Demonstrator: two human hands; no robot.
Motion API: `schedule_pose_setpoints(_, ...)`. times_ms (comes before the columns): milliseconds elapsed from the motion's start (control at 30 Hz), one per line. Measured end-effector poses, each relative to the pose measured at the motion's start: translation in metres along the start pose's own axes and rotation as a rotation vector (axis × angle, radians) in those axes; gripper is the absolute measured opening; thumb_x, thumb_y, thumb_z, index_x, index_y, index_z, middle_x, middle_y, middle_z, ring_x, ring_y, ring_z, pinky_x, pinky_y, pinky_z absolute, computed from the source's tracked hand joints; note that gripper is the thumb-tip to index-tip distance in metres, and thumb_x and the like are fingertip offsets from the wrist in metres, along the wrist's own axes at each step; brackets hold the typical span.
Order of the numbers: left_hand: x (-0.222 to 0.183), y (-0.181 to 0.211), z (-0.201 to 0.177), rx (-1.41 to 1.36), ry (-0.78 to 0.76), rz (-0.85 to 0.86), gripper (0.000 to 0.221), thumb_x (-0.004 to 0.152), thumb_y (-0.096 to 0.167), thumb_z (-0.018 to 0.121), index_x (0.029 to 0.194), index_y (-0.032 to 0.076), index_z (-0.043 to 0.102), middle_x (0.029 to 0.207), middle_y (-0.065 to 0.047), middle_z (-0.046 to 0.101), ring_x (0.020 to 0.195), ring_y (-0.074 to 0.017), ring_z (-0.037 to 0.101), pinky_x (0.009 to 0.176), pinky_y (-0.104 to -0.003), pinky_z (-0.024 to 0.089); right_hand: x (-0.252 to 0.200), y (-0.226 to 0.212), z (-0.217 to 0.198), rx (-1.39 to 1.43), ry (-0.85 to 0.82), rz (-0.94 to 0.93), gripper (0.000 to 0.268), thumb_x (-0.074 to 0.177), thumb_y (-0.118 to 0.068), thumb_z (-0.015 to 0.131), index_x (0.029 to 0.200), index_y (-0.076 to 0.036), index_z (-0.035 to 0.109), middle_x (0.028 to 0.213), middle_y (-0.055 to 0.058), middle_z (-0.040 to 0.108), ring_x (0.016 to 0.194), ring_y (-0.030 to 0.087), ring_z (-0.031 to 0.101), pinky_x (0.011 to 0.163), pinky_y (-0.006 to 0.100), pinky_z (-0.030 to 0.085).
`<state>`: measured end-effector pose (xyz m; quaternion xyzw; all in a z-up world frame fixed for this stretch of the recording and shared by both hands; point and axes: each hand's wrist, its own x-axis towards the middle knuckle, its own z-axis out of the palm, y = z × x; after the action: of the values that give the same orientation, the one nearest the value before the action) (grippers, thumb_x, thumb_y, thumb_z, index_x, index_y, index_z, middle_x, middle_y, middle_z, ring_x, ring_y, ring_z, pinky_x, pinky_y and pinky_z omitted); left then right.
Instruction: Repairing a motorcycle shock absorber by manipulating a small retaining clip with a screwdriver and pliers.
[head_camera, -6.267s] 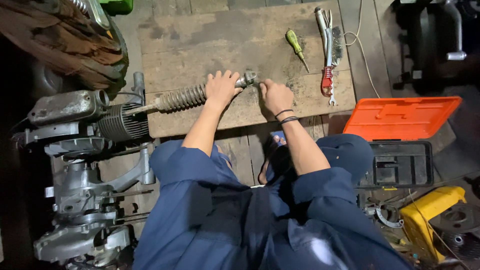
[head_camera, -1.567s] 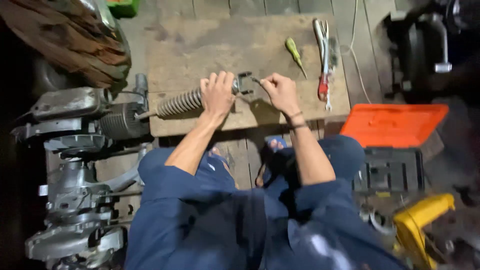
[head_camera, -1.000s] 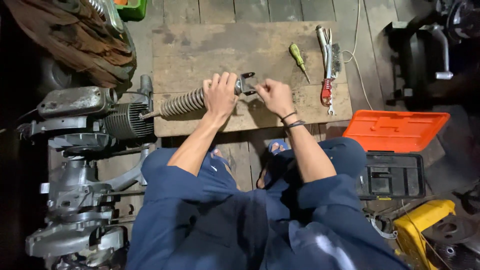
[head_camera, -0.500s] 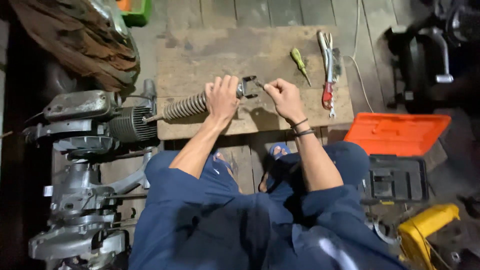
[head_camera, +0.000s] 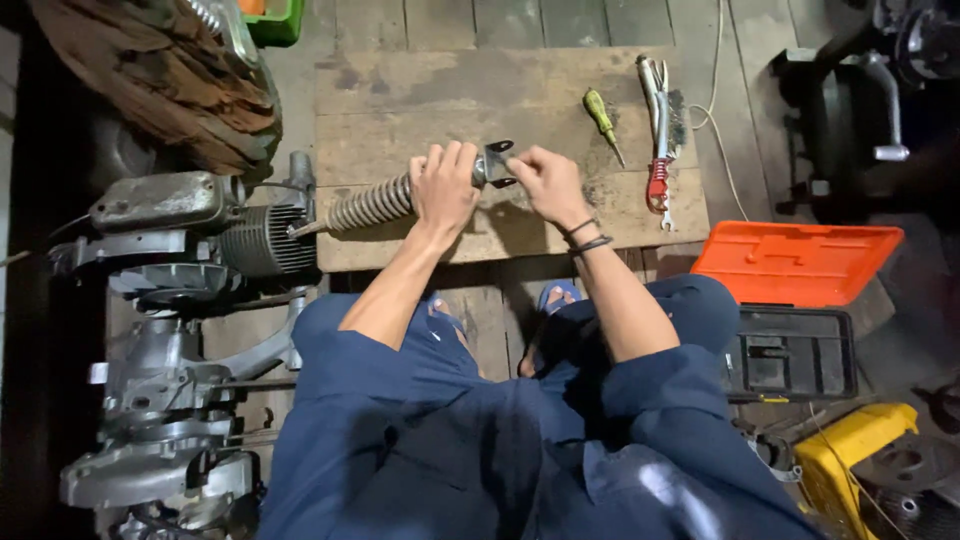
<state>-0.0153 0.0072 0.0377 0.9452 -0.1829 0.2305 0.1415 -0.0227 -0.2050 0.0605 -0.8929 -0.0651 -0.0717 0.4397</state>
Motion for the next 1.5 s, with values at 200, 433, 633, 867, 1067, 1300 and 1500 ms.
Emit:
schedule_pose_setpoints(200, 0.000, -0.003, 0.015, 0.018, 0.023, -0.007, 0.057, 0.057, 0.018, 0.081, 0.106, 0.021, 0.051, 0.096, 0.002, 0.052, 0.096, -0.0211, 0.054, 0.086, -0.040, 0.042, -0.006, -0.011, -0.030, 0.234, -0.030, 0.201, 0.019, 0.097, -0.027, 0.077, 0.086, -0.013, 0.074, 0.056, -0.003, 0.050, 0.056, 0.011, 0.052, 0.059, 0.027, 0.046)
schedule_pose_setpoints(433, -0.003, -0.005, 0.019, 0.020, 0.005, 0.023, 0.058, 0.056, 0.020, 0.081, 0.105, 0.021, 0.051, 0.096, 0.003, 0.051, 0.095, -0.0213, 0.054, 0.085, -0.040, 0.042, 0.002, 0.002, -0.017, 0.009, -0.067, 0.179, 0.018, 0.095, -0.031, 0.075, 0.090, -0.013, 0.078, 0.070, 0.010, 0.070, 0.069, 0.023, 0.067, 0.067, 0.036, 0.051)
schedule_pose_setpoints(633, -0.010, 0.001, 0.016, 0.000, -0.008, 0.012, 0.057, 0.054, 0.014, 0.080, 0.104, 0.018, 0.052, 0.095, 0.000, 0.052, 0.092, -0.0229, 0.054, 0.083, -0.041, 0.042, -0.004, -0.033, -0.031, 0.160, -0.040, 0.111, 0.022, 0.098, -0.027, 0.074, 0.084, -0.010, 0.074, 0.063, 0.004, 0.060, 0.070, 0.013, 0.056, 0.070, 0.033, 0.049)
schedule_pose_setpoints(867, 0.006, 0.005, -0.020, -0.012, -0.017, 0.020, 0.059, 0.055, 0.016, 0.085, 0.104, 0.018, 0.052, 0.096, -0.001, 0.054, 0.094, -0.0242, 0.055, 0.085, -0.042, 0.042, -0.001, 0.002, -0.031, -0.035, -0.041, 0.112, 0.021, 0.095, -0.032, 0.077, 0.088, -0.013, 0.075, 0.062, 0.011, 0.061, 0.066, 0.027, 0.061, 0.063, 0.040, 0.048)
schedule_pose_setpoints(1067, -0.001, -0.005, 0.001, -0.004, -0.018, 0.016, 0.060, 0.054, 0.015, 0.083, 0.104, 0.019, 0.051, 0.096, 0.000, 0.053, 0.095, -0.0227, 0.055, 0.086, -0.041, 0.042, 0.000, -0.025, -0.031, 0.297, -0.190, 0.035, 0.012, 0.101, -0.018, 0.072, 0.096, -0.008, 0.075, 0.062, 0.002, 0.055, 0.059, 0.012, 0.049, 0.058, 0.028, 0.044)
schedule_pose_setpoints(1300, 0.000, 0.001, -0.012, -0.034, -0.049, 0.013, 0.059, 0.054, 0.016, 0.082, 0.104, 0.019, 0.051, 0.095, 0.002, 0.053, 0.095, -0.0223, 0.056, 0.086, -0.041, 0.043, -0.018, -0.037, -0.035, 0.363, -0.160, 0.017, 0.011, 0.102, -0.018, 0.069, 0.099, -0.009, 0.074, 0.068, -0.006, 0.051, 0.069, 0.007, 0.046, 0.065, 0.023, 0.040)
schedule_pose_setpoints(1500, -0.008, -0.003, 0.004, -0.101, -0.104, 0.023, 0.058, 0.056, 0.018, 0.082, 0.106, 0.020, 0.053, 0.097, 0.002, 0.053, 0.096, -0.0230, 0.056, 0.088, -0.042, 0.043, -0.012, -0.010, -0.037, 0.135, -0.127, -0.052, 0.010, 0.100, -0.019, 0.076, 0.100, -0.010, 0.077, 0.067, 0.009, 0.062, 0.066, 0.015, 0.056, 0.064, 0.031, 0.046)
